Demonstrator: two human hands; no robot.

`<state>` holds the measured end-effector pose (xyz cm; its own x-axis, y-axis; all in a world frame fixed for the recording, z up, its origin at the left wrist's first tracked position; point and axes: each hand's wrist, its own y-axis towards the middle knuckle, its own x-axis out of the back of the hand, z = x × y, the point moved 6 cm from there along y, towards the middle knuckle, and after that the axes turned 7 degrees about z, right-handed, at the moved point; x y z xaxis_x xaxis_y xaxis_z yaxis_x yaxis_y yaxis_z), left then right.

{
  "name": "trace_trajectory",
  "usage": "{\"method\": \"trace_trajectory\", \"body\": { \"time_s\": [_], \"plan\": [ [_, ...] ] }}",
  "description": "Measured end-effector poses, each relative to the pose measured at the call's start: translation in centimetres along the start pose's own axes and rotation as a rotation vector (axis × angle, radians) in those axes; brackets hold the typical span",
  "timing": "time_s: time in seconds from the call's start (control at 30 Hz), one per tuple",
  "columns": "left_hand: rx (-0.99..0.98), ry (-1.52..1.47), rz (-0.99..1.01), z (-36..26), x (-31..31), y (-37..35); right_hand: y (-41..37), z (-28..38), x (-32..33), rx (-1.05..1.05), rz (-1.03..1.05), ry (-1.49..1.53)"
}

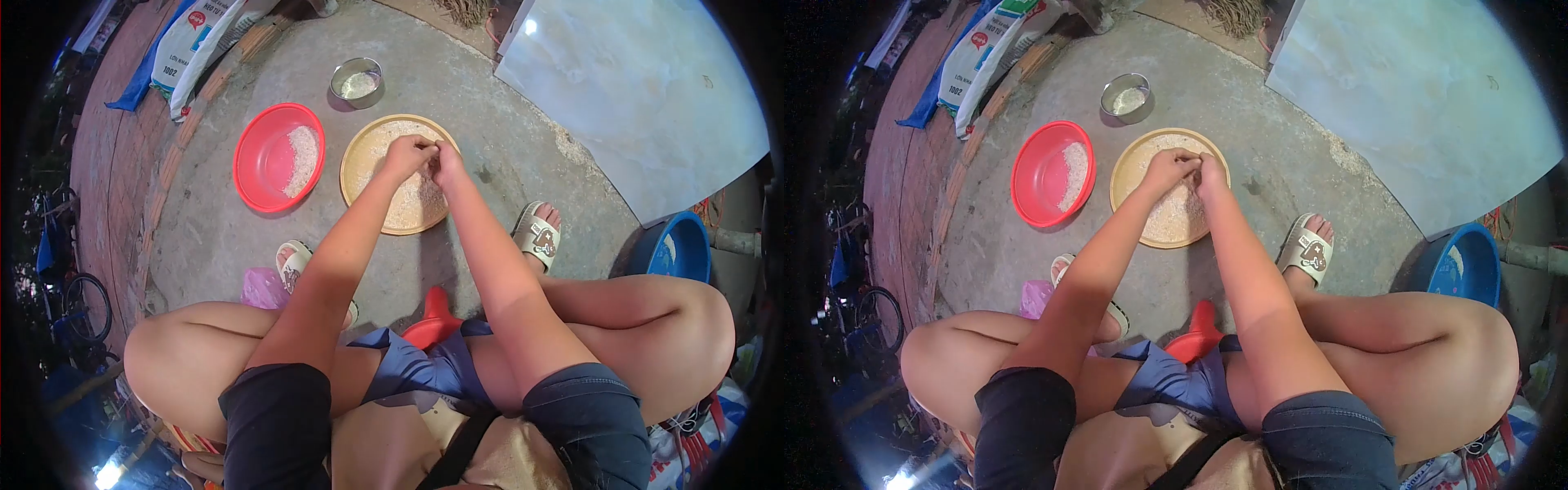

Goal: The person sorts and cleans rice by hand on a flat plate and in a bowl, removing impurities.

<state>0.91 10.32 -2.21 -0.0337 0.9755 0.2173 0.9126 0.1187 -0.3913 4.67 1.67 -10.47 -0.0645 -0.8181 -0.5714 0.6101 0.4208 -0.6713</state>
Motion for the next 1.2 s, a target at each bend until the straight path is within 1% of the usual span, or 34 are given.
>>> {"method": "trace_trajectory", "body": {
  "time_s": [0.07, 0.1, 0.13, 0.2, 0.23, 0.27, 0.3, 0.33, 0.37, 0.4, 0.43, 0.5, 0.53, 0.6, 0.63, 0.67, 0.7, 0.73, 0.77, 0.8, 0.83, 0.87, 0.9, 0.93, 0.97, 1.0, 1.07, 1.1, 1.13, 1.2],
  "plan": [
    [-0.112, -0.003, -0.11, -1.0, 1.4, -0.8, -0.2, 0.2, -0.4, -0.03, 0.042, 0.02],
    [-0.21, 0.367, -0.288, -0.8, 2.7, -0.7, 0.7, -0.1, 0.3, -0.033, 0.04, 0.024],
    [-0.208, 0.37, -0.284, 0.7, 3.3, -0.7, 1.5, -0.3, 1.1, -0.055, 0.049, 0.08],
    [-0.058, 0.364, -0.358, 3.7, 5.2, -1.0, 2.2, -0.5, 2.4, -0.075, 0.057, 0.141],
    [-0.058, 0.366, -0.353, 5.0, 6.0, -1.4, 2.2, -0.5, 2.7, -0.082, 0.125, 0.175],
    [-0.037, 0.483, -0.361, 6.2, 6.6, -2.2, 2.1, -0.6, 2.6, -0.089, 0.192, 0.208],
    [-0.016, 0.598, -0.37, 6.5, 6.7, -2.9, 0.7, -0.2, 1.7, -0.09, 0.19, 0.208],
    [-0.014, 0.596, -0.369, 6.8, 6.6, -3.3, -0.7, 0.4, 1.3, -0.045, 0.091, 0.087],
    [-0.005, 0.606, -0.413, 6.6, 6.7, -3.8, -1.3, 0.8, 1.4, -0.001, -0.007, -0.037],
    [0.006, 0.615, -0.456, 6.4, 6.7, -4.4, -1.2, 0.7, 1.5, -0.004, -0.007, -0.041],
    [0.009, 0.614, -0.457, 6.3, 6.1, -4.8, -1.4, 0.8, 1.2, 0.005, 0.02, -0.043],
    [-0.085, 0.69, -0.418, 5.5, 4.1, -5.2, -1.1, 0.7, 1.2, 0.014, 0.046, -0.039],
    [-0.085, 0.693, -0.416, 5.4, 3.0, -5.6, -0.9, 0.6, 1.2, 0.007, 0.056, -0.028],
    [-0.187, 0.861, -0.337, 4.6, -0.4, -6.5, -0.6, 0.4, 1.7, -0.001, 0.066, -0.023],
    [-0.185, 0.857, -0.341, 4.6, -1.6, -6.8, -0.3, 0.2, 1.7, -0.007, 0.108, -0.048],
    [-0.24, 0.857, -0.278, 4.8, -3.4, -6.8, -0.2, 0.1, 1.7, -0.012, 0.151, -0.075],
    [-0.294, 0.856, -0.214, 4.9, -5.0, -6.8, -0.4, 0.1, 1.4, -0.016, 0.152, -0.083],
    [-0.291, 0.851, -0.22, 5.2, -5.8, -6.8, -0.6, 0.2, 1.4, 0.005, 0.112, -0.101],
    [-0.367, 0.846, -0.163, 4.5, -6.8, -6.9, -0.7, 0.3, 1.5, 0.027, 0.073, -0.118],
    [-0.444, 0.842, -0.106, 3.8, -7.6, -7.2, -0.9, 0.3, 1.5, 0.027, 0.076, -0.124],
    [-0.408, 0.846, -0.062, 3.6, -8.1, -7.3, -1.0, 0.3, 1.4, 0.027, 0.069, -0.126],
    [-0.409, 0.844, -0.07, 3.6, -7.9, -7.1, -0.9, 0.3, 1.5, 0.027, 0.061, -0.129],
    [-0.454, 0.821, -0.081, 3.4, -7.6, -6.9, 0.3, -0.1, 2.3, 0.03, 0.067, -0.137],
    [-0.5, 0.797, -0.095, 3.1, -7.1, -6.6, 1.4, -0.6, 2.8, 0.007, 0.148, -0.082],
    [-0.504, 0.791, -0.109, 3.4, -6.4, -5.9, 2.3, -0.8, 2.9, -0.018, 0.23, -0.03],
    [-0.475, 0.748, -0.225, 3.8, -4.7, -5.1, 2.1, -0.5, 2.4, -0.015, 0.236, -0.047],
    [-0.386, 0.652, -0.447, 3.6, -1.0, -4.4, 1.3, -0.5, 2.5, -0.024, 0.099, -0.038],
    [-0.327, 0.603, -0.549, 2.8, 0.8, -4.6, 1.0, -0.2, 2.2, -0.019, 0.104, -0.058],
    [-0.332, 0.589, -0.562, 1.9, 1.6, -4.8, 0.7, -0.2, 1.9, -0.039, 0.125, -0.031],
    [-0.149, 0.445, -0.779, 2.5, 3.8, -5.5, 0.3, -0.4, 1.4, -0.085, 0.162, 0.028]
  ]
}}
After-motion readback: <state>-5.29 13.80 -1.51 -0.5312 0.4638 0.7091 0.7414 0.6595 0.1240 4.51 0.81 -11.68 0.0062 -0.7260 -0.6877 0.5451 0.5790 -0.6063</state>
